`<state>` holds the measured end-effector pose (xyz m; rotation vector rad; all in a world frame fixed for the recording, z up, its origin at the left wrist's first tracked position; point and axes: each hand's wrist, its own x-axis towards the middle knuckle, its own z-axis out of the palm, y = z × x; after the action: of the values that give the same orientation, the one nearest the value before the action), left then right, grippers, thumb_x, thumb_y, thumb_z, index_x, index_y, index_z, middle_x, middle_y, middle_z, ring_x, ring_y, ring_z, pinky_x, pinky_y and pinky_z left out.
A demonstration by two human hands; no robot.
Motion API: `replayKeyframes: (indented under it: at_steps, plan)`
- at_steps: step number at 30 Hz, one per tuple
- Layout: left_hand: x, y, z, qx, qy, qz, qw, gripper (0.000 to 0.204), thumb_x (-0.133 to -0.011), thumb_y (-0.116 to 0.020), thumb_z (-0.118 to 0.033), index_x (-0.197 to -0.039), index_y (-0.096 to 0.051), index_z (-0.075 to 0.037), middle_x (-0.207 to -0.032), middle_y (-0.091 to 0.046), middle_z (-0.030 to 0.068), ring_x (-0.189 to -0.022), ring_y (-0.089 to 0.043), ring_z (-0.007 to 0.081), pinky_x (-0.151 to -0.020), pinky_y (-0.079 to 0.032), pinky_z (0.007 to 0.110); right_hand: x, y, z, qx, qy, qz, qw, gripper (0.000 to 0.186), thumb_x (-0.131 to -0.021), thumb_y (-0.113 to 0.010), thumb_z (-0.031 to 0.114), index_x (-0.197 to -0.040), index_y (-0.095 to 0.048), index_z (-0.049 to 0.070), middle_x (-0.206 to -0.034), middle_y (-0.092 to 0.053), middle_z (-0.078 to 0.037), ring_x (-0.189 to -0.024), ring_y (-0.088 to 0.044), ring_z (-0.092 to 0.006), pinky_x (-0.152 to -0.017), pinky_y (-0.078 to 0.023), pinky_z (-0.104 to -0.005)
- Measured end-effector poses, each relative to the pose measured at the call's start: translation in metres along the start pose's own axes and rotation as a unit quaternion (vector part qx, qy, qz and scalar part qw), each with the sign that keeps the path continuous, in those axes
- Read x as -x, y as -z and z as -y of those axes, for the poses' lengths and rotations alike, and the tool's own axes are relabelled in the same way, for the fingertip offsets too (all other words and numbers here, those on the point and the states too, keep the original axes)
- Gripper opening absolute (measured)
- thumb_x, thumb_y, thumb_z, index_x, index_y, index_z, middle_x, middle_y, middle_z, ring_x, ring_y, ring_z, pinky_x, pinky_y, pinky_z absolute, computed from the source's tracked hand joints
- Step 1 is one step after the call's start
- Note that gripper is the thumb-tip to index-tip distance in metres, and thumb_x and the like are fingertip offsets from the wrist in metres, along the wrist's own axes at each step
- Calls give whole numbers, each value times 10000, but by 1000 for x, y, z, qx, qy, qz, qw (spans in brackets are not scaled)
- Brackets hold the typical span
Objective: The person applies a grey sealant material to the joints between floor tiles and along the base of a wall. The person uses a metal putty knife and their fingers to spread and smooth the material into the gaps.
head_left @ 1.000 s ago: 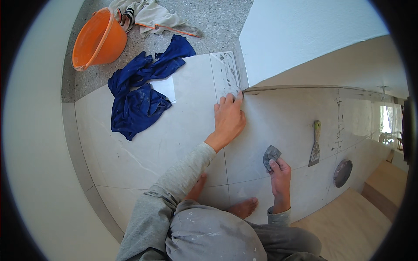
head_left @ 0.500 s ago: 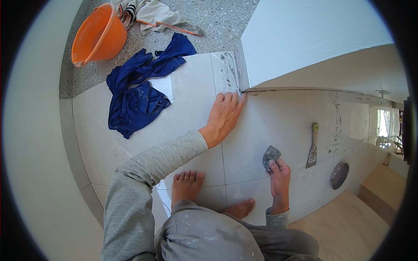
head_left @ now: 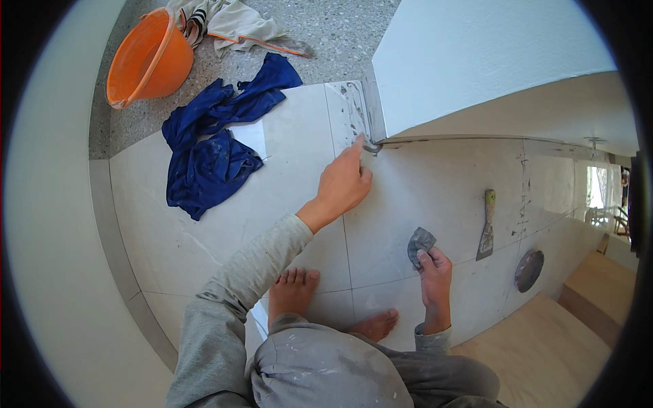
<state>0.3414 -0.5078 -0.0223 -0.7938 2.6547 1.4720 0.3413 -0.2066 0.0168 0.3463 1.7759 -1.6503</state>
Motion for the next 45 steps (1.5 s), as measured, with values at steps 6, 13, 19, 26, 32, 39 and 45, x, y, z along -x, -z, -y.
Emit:
replayKeyframes:
  at_steps: [6,13,19,26,32,39,45]
  plan:
    - [-5,-21,-8,211,117,41,970,755,-899,-549,-172,-1598,-301,-28,-833,-650,202,-809,-632,344,-814,-495,441,-3,-4,-1,-8,12,3,1000,186,-980,-658,56,-1128,-706,-46,-978,-704,-16,-832,-600,-69,-749,-483,-244]
    - [13,-38,-9,308,145,86,936,774,-948,-517,-111,-1652,-198,-78,-866,-594,40,-711,-509,112,-666,-462,276,-6,-6,-2,5,7,13,1000,188,-982,-659,60,-1130,-707,-46,-969,-703,-18,-821,-593,-67,-732,-477,-245]
    - [14,-54,-23,514,172,26,840,840,-981,-509,-87,-1679,-46,-147,-913,-591,17,-694,-464,78,-583,-422,238,-2,-2,-3,5,-1,9,1000,186,-984,-646,47,-1142,-698,-35,-1002,-709,-26,-851,-609,-83,-767,-485,-253]
    - [7,-55,-18,382,149,35,912,861,-961,-513,-98,-1677,-36,-135,-818,-616,56,-693,-524,124,-632,-470,282,-2,4,-7,15,-4,4,1000,199,-987,-633,38,-1165,-691,-27,-1043,-718,-40,-879,-627,-99,-786,-493,-266]
    - [-1,-28,-20,-2,109,20,994,808,-891,-556,-118,-1633,-242,-57,-777,-674,214,-695,-662,380,-703,-536,474,-1,2,-1,35,10,-4,999,180,-985,-632,38,-1141,-693,-28,-1000,-706,-26,-851,-609,-88,-768,-482,-257]
    - [27,-24,-21,-117,7,-38,992,698,-886,-598,-117,-1545,-397,-3,-810,-680,178,-623,-658,380,-565,-497,501,1,2,2,42,20,-14,999,177,-977,-644,45,-1129,-694,-32,-969,-695,-12,-821,-588,-71,-748,-463,-241]
    - [18,-28,-17,-136,-12,-33,990,664,-878,-609,-106,-1497,-430,53,-830,-682,163,-640,-670,372,-579,-516,496,0,0,-2,53,12,-9,998,195,-975,-644,41,-1147,-693,-36,-982,-703,-17,-823,-589,-70,-745,-465,-241]
